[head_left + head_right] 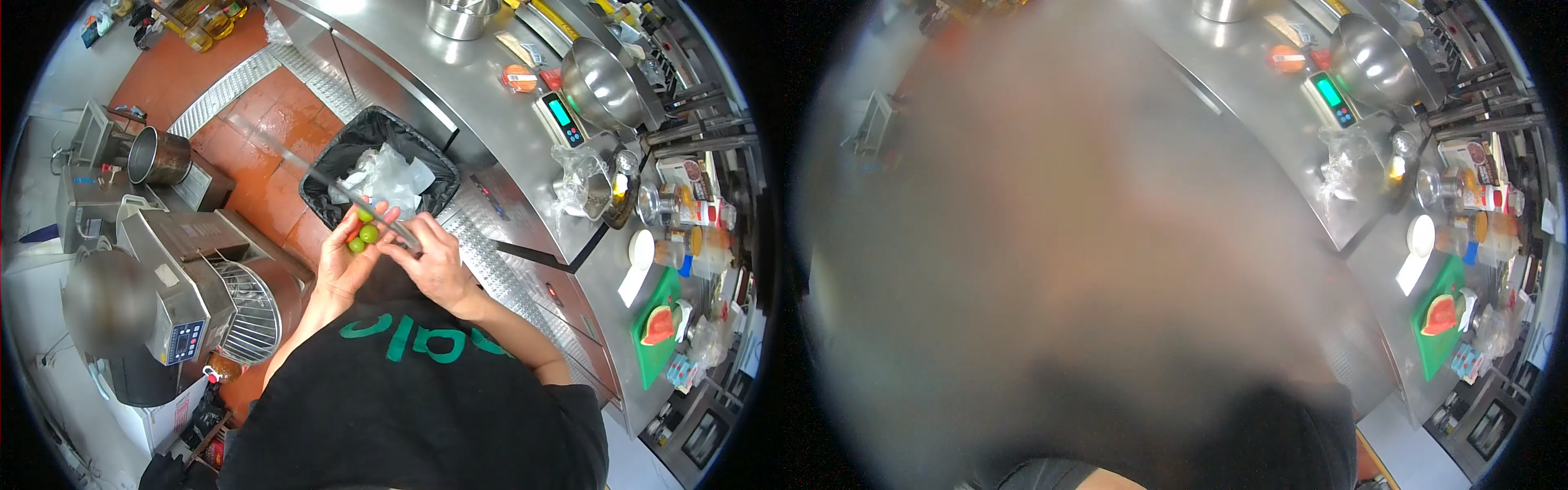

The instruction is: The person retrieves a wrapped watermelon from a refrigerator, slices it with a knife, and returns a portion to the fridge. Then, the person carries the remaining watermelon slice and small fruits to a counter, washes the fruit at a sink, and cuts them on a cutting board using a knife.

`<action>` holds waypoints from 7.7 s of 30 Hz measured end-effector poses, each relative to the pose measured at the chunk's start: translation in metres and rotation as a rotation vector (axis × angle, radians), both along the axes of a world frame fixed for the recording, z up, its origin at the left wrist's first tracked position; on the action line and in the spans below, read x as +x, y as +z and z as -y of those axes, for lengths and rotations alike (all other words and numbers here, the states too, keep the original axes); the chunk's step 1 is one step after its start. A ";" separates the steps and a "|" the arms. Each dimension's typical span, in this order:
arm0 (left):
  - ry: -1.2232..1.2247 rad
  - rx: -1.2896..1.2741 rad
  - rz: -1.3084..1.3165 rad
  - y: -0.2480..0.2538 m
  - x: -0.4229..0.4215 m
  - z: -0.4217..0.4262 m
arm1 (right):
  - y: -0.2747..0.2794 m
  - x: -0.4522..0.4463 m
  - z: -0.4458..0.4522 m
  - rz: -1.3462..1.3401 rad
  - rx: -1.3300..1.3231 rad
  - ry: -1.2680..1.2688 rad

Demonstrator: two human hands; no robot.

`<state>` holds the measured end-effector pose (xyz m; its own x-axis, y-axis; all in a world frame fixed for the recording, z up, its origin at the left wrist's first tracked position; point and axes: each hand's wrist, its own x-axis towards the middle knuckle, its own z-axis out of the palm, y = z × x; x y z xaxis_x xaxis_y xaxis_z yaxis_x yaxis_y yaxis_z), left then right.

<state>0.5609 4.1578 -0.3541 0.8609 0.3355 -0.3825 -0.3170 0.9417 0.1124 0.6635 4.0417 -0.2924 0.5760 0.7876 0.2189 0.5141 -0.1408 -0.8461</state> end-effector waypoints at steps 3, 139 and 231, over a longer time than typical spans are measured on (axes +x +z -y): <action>0.013 0.048 -0.040 0.004 0.008 0.014 | -0.004 -0.006 -0.007 0.017 0.034 -0.005; -0.181 0.450 -0.204 0.015 -0.015 -0.007 | 0.000 0.010 0.011 0.489 -0.088 0.121; -0.663 0.739 -0.238 0.027 0.087 0.100 | -0.061 0.053 0.165 0.527 -0.077 -0.387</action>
